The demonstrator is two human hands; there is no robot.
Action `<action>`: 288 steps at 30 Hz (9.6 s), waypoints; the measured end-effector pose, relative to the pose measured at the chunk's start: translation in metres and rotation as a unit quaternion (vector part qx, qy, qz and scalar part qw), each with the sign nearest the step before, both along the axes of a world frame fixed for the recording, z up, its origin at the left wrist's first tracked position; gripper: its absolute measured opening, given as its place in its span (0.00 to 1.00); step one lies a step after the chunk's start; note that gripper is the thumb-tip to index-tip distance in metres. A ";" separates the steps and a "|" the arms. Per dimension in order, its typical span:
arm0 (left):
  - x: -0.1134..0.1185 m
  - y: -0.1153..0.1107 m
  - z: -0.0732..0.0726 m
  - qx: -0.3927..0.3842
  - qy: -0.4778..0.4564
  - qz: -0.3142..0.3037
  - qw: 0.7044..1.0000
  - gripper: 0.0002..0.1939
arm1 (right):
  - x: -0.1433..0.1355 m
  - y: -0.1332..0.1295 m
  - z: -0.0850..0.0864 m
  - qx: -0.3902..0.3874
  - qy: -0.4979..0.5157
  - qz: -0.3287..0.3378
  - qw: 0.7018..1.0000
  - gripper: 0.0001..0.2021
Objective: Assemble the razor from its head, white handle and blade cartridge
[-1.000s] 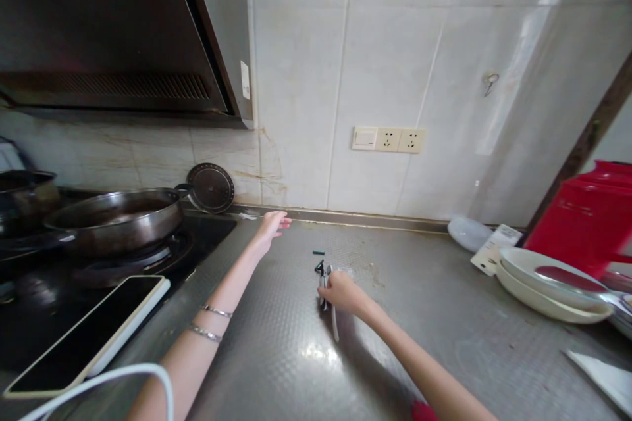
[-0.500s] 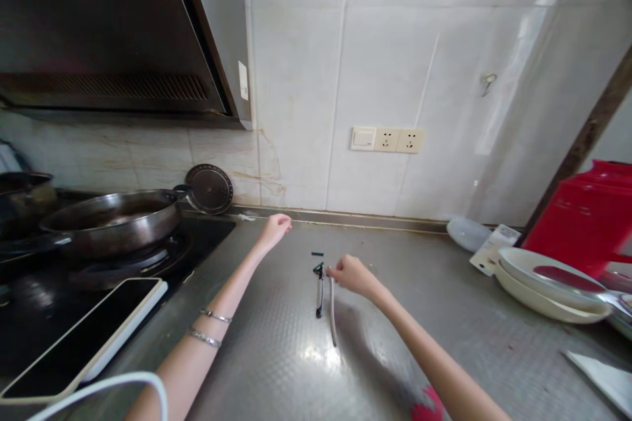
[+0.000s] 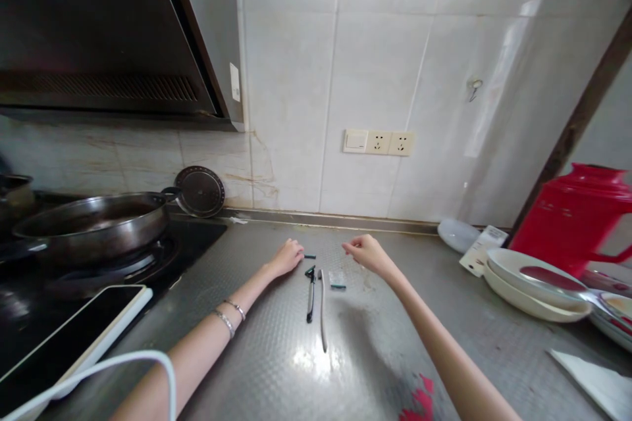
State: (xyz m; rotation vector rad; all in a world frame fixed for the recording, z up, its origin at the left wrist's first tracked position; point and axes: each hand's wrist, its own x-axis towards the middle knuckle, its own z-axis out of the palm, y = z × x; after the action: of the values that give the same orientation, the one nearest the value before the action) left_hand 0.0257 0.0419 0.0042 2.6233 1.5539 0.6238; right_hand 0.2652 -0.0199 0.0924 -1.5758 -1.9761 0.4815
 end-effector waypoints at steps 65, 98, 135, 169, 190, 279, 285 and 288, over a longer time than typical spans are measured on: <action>0.024 -0.030 0.016 0.141 -0.077 -0.069 0.985 0.11 | 0.015 0.018 -0.052 0.001 -0.242 0.165 0.956 0.07; 0.023 -0.031 0.012 0.136 -0.054 -0.072 0.987 0.11 | 0.017 0.022 -0.055 0.000 -0.223 0.183 0.957 0.09; -0.009 -0.087 0.042 -0.047 -0.172 0.035 0.983 0.15 | -0.052 -0.020 -0.036 -0.110 -0.252 0.070 0.959 0.12; 0.083 -0.155 0.023 -0.093 0.057 0.141 0.984 0.16 | 0.114 -0.046 -0.036 -0.102 -0.216 0.005 0.971 0.19; 0.175 -0.156 0.038 -0.056 -0.037 0.035 0.997 0.20 | 0.073 -0.053 -0.016 -0.049 -0.162 -0.025 0.985 0.14; -0.013 -0.073 -0.028 0.013 -0.258 0.093 0.961 0.10 | 0.225 -0.028 -0.068 -0.250 -0.149 -0.009 0.957 0.35; -0.011 -0.075 -0.027 0.007 -0.254 0.093 0.963 0.07 | 0.230 -0.026 -0.075 -0.244 -0.160 -0.021 0.956 0.37; -0.010 -0.076 -0.026 0.006 -0.259 0.096 0.961 0.07 | 0.226 -0.028 -0.073 -0.236 -0.153 -0.053 0.958 0.42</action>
State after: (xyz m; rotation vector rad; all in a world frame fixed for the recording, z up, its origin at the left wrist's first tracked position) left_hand 0.0160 -0.0338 -0.0216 2.0764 1.6253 1.2140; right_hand 0.4910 -0.0483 0.0192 -2.1497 -2.0873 0.7445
